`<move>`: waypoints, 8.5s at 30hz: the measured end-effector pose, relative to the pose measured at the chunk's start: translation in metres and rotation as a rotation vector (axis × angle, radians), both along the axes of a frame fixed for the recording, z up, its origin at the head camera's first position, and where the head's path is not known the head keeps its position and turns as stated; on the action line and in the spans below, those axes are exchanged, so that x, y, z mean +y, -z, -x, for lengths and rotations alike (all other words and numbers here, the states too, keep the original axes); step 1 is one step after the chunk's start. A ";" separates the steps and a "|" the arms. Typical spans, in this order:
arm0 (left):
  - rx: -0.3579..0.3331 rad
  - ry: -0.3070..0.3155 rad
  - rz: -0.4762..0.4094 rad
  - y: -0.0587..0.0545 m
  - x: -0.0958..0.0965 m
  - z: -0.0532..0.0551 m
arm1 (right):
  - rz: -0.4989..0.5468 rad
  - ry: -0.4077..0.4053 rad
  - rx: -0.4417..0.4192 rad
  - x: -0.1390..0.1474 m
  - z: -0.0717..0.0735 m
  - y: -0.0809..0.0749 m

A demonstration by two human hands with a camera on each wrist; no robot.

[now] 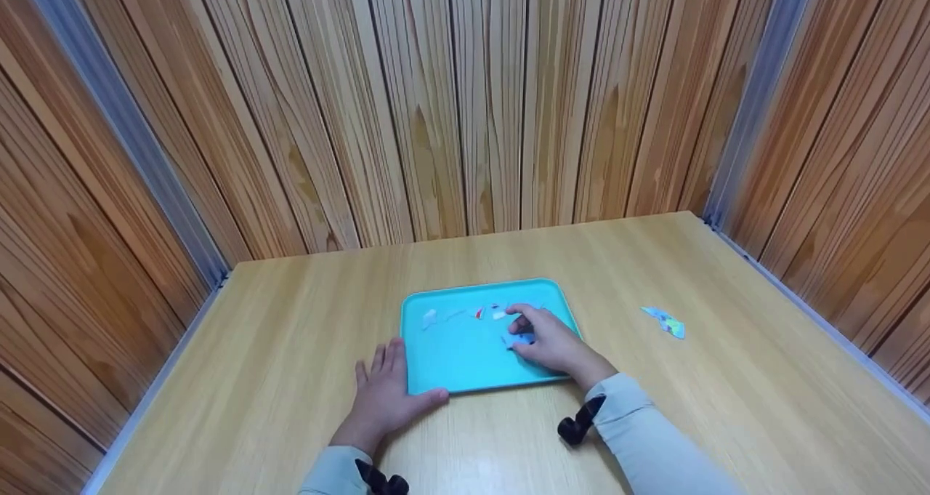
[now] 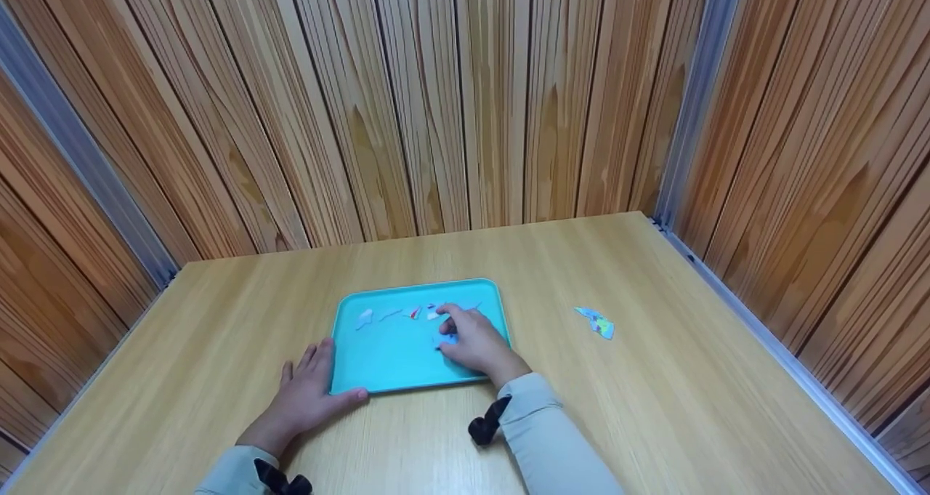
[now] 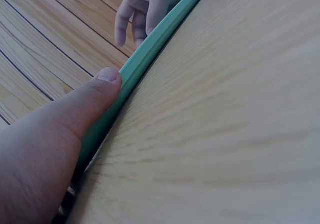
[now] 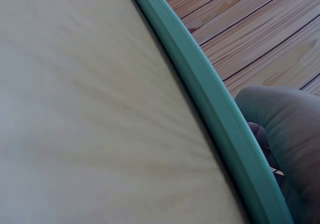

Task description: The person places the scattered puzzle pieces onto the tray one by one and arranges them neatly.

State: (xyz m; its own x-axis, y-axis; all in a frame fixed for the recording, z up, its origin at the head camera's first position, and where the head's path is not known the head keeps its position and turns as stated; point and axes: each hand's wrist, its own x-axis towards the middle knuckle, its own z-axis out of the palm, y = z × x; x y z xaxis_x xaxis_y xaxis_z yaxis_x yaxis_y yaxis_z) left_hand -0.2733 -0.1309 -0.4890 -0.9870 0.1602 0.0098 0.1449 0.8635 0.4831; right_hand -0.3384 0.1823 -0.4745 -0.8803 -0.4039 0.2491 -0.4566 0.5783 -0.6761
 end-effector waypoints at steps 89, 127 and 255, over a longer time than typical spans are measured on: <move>0.001 0.017 0.010 0.000 0.002 0.000 | 0.090 0.072 0.037 -0.061 0.006 0.000; -0.008 0.023 -0.004 -0.003 0.000 -0.003 | -0.038 0.447 0.029 0.231 -0.030 0.008; -0.004 0.018 0.002 -0.004 -0.001 -0.001 | -0.020 0.122 -0.027 -0.013 -0.002 0.002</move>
State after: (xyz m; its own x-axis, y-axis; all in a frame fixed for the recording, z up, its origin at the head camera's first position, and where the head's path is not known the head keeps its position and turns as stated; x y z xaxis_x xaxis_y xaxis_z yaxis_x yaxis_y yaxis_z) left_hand -0.2722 -0.1316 -0.4849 -0.9840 0.1780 0.0053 0.1585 0.8615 0.4824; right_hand -0.3359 0.1696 -0.4761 -0.9296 -0.2976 0.2176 -0.3636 0.6424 -0.6746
